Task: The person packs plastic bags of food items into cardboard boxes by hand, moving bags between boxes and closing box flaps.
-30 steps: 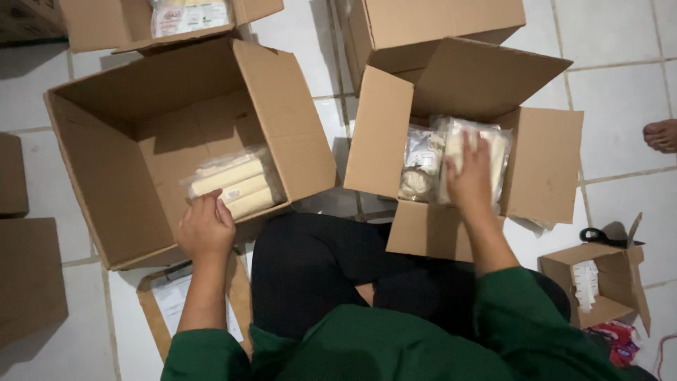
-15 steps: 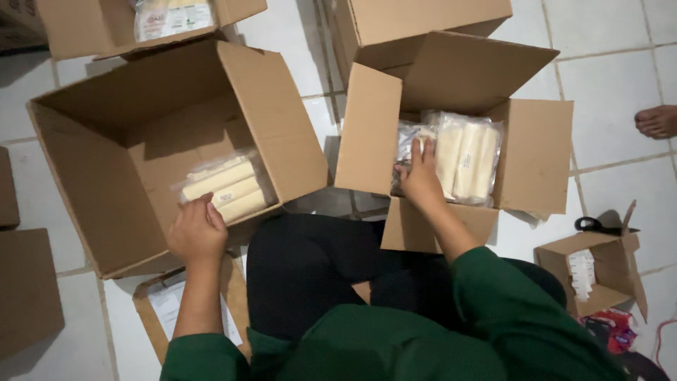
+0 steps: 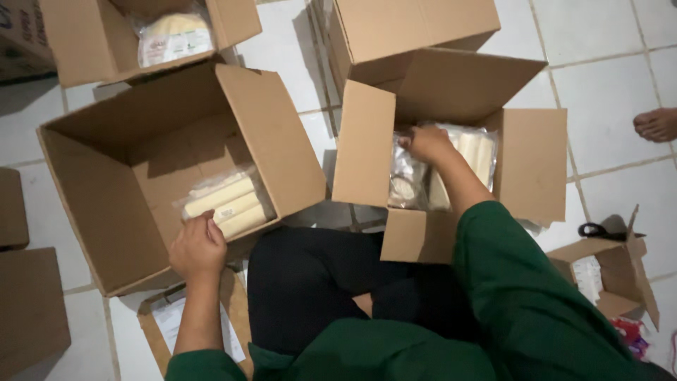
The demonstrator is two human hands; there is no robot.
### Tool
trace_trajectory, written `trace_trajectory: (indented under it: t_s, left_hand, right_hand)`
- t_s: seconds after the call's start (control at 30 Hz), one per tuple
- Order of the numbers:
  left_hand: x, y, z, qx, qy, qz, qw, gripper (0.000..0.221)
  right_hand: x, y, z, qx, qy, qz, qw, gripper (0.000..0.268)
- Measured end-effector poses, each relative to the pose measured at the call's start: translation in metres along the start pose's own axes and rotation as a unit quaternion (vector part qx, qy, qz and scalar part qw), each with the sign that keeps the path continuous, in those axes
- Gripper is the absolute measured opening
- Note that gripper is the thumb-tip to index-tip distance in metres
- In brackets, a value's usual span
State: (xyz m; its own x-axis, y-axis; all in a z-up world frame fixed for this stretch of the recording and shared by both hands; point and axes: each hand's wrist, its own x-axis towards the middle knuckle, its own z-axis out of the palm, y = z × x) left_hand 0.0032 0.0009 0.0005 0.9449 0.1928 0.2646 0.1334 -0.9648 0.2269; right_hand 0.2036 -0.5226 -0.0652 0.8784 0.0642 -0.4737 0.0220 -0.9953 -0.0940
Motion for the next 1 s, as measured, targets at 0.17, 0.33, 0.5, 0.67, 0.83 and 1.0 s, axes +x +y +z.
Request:
trace_trajectory:
  t_s: [0.17,0.33,0.5,0.67,0.83,1.0]
  left_hand:
    - [0.004,0.002,-0.003,0.006,0.000,0.017,1.000,0.018]
    - [0.007,0.004,-0.006,-0.006,-0.005,0.016,1.000,0.019]
    - [0.006,0.008,-0.011,-0.014,0.004,0.014,1.000,0.018]
    - [0.008,0.010,-0.012,-0.010,-0.005,0.005,1.000,0.019]
    - [0.008,0.007,-0.009,0.000,-0.008,-0.001,1.000,0.019]
    - [0.009,0.003,-0.006,0.001,-0.006,0.010,1.000,0.018]
  right_hand:
    - [-0.027,0.020,-0.053,0.155,-0.075,-0.043,0.984,0.056]
    - [-0.077,0.022,-0.112,0.281,0.064,-0.025,0.957,0.024]
    - [-0.073,0.028,-0.131,0.148,0.238,-0.106,0.954,0.021]
    - [-0.019,0.011,-0.069,0.050,0.336,-0.151,0.928,0.013]
    - [-0.014,-0.012,-0.048,-0.032,0.376,-0.105,0.920,0.016]
    - [-0.036,-0.013,-0.056,0.011,0.423,-0.025,0.906,0.024]
